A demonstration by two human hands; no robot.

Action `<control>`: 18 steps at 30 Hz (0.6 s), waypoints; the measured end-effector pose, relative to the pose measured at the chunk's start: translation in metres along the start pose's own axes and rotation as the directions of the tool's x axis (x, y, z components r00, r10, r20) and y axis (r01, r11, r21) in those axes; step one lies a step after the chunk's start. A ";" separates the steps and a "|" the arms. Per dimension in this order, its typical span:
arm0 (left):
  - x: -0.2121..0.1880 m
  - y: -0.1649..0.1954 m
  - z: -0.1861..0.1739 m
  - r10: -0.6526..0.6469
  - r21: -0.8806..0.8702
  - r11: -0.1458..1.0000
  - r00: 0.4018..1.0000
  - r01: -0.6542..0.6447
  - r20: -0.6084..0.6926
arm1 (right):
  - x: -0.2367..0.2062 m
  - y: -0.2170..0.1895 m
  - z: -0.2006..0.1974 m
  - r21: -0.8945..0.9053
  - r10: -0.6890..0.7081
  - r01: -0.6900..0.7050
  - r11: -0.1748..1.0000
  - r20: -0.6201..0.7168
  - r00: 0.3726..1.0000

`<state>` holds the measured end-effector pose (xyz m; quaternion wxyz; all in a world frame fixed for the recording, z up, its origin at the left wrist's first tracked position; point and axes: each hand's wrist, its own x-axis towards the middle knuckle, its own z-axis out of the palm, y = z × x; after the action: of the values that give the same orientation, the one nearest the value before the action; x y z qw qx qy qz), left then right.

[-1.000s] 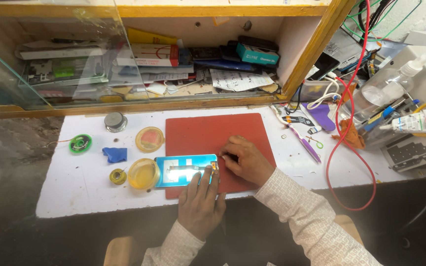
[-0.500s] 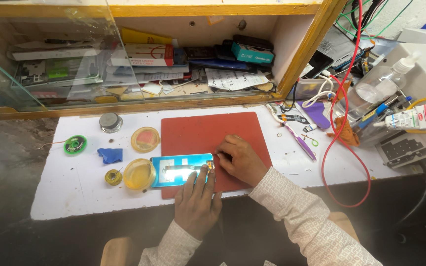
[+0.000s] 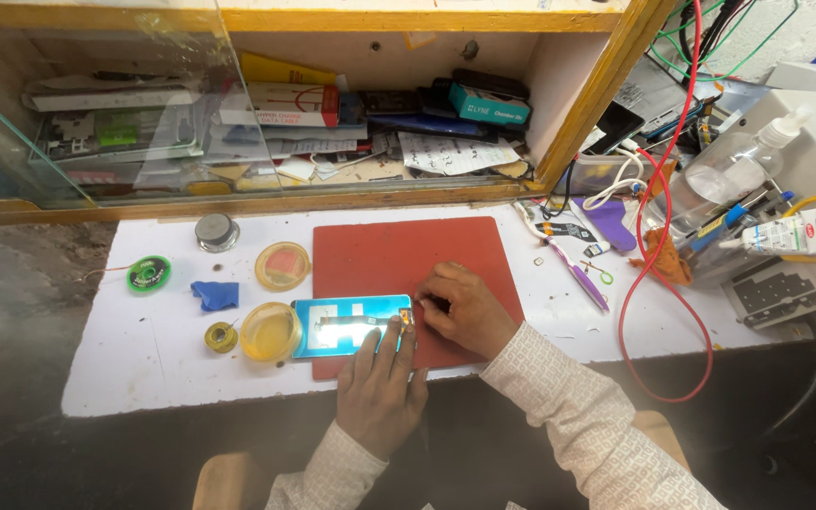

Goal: The person works on a smartphone lying screen-up on a red mat at a repair workbench. They hold the phone steady with one hand while using a small hand tool to work along the phone's edge, occasionally repositioning the phone and pressing on it with the palm.

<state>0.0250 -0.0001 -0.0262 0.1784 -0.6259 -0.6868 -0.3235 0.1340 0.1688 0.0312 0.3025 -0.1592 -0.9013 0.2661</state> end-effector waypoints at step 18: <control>-0.001 0.000 0.003 -0.008 -0.001 1.000 1.000 0.008 -0.012 | -0.003 0.000 0.012 -0.157 -0.081 0.064 0.985 -0.102 0.992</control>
<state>0.0254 0.0011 -0.0292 0.1807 -0.6212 -0.6882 -0.3284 0.1289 0.1625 0.0219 0.3471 -0.1632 -0.9067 0.1757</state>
